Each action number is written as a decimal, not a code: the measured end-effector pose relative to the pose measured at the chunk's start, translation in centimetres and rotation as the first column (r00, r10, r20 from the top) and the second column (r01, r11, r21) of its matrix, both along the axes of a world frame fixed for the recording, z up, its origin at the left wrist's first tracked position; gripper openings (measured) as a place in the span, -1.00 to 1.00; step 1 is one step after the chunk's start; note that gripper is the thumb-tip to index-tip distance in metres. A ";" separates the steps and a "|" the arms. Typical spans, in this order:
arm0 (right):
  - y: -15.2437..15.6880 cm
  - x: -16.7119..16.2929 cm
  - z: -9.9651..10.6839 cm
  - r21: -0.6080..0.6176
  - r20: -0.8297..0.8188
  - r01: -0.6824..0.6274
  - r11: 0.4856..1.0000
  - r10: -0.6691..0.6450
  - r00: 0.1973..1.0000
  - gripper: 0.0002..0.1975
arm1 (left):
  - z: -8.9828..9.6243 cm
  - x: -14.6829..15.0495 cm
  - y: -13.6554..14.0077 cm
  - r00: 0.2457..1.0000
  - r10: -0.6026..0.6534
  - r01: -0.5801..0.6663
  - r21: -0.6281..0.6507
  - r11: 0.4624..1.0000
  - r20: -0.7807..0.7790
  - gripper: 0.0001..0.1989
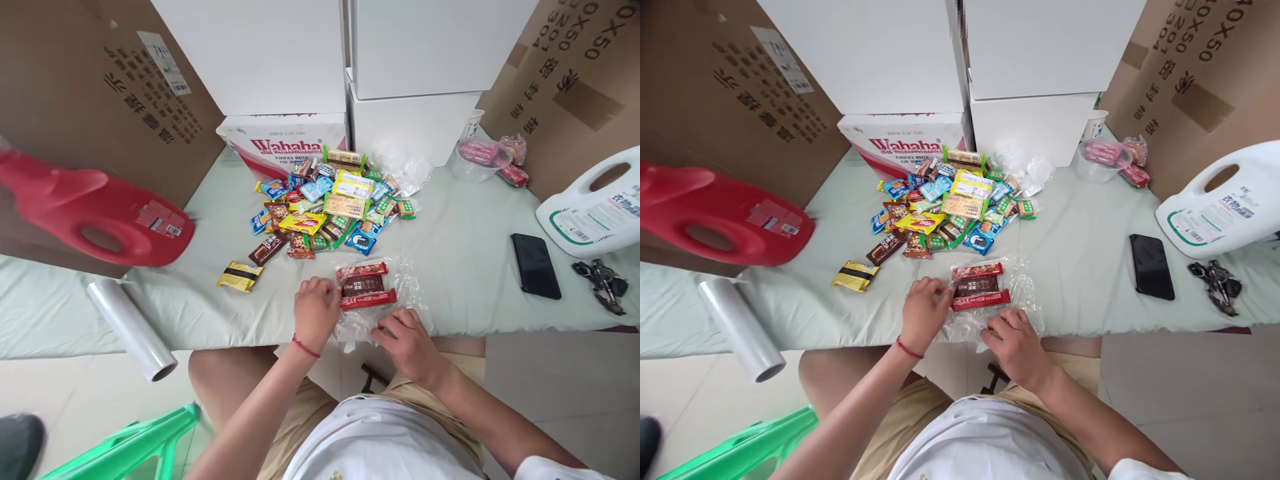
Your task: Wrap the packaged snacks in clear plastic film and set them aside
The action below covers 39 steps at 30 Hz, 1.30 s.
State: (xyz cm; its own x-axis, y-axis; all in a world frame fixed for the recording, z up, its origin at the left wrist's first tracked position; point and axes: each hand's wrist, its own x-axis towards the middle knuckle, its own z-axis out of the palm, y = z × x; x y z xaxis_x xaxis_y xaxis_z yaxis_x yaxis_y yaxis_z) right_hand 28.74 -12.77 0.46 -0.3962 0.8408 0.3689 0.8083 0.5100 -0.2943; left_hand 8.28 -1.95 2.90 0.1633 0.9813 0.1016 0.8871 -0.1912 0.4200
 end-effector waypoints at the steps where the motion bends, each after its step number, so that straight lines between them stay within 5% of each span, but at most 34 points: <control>1: -0.4 0.2 -0.2 -0.006 -0.007 -0.010 1.000 0.010 1.000 -0.79 | -0.3 -1.0 0.0 0.998 0.043 -0.042 -0.019 0.999 0.046 -0.77; 5: -1.7 1.0 -0.1 -0.117 -0.058 -0.127 0.985 0.121 0.991 -0.89 | -1.1 -3.9 -0.3 0.973 0.219 -0.201 -0.188 0.961 0.079 -0.72; 7: -1.9 1.4 0.6 -0.202 -0.150 -0.183 0.962 0.155 0.977 -0.76 | -1.2 -4.5 -0.4 0.968 0.246 -0.226 -0.243 0.943 0.056 -0.73; 12: 0.2 1.1 3.3 -0.252 -0.408 -0.088 0.964 -0.024 0.913 -0.67 | -0.8 -4.4 -0.2 0.975 0.219 -0.202 -0.252 0.946 0.041 -0.67; 17: 3.0 -2.3 3.6 -0.375 -0.244 0.078 0.924 -0.179 0.953 -0.29 | -0.6 -4.6 0.0 0.972 0.232 -0.211 -0.298 0.931 0.036 -0.67; 20: 3.2 -4.3 3.2 -0.491 -0.202 0.093 0.866 -0.217 0.955 -0.53 | -0.6 -4.8 0.1 0.970 0.240 -0.220 -0.298 0.929 0.033 -0.72; 23: 2.2 -5.9 2.9 -0.427 -0.218 0.030 0.904 -0.135 0.967 -0.84 | -0.6 -5.0 0.4 0.975 0.223 -0.208 -0.279 0.938 0.024 -0.73; 27: 0.7 -7.5 2.0 -0.225 -0.066 -0.105 0.969 0.092 0.994 -0.89 | -0.6 -5.6 1.4 0.974 0.222 -0.201 -0.293 0.935 0.043 -0.70; 31: 0.6 -8.6 0.7 -0.229 0.093 -0.320 0.919 0.348 0.933 -0.87 | -0.8 -6.8 2.3 0.944 0.301 -0.236 -0.360 0.903 0.136 -0.80; 33: 0.9 -8.9 0.2 -0.259 0.122 -0.348 0.901 0.388 0.913 -0.83 | -0.4 -6.9 1.6 0.920 0.348 -0.287 -0.295 0.911 0.181 -0.74; 36: 1.2 -9.0 -0.3 -0.276 0.131 -0.359 0.891 0.405 0.905 -0.80 | 1.0 -5.8 -1.4 0.894 0.357 -0.371 -0.002 0.929 0.270 -0.78; 39: 1.1 -9.2 -1.0 -0.310 0.106 -0.368 0.877 0.417 0.903 -0.81 | 2.7 -3.2 -5.0 0.911 0.136 -0.214 0.165 0.963 0.390 -0.89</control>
State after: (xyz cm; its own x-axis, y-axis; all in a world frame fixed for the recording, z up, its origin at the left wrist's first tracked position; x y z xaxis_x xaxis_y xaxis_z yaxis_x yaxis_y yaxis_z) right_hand 19.49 -11.64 -0.53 -0.7494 0.6605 0.0460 0.6072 0.7133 -0.3500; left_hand 5.06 -6.95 5.56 -0.0976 0.9431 0.3180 0.7003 -0.1619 0.6952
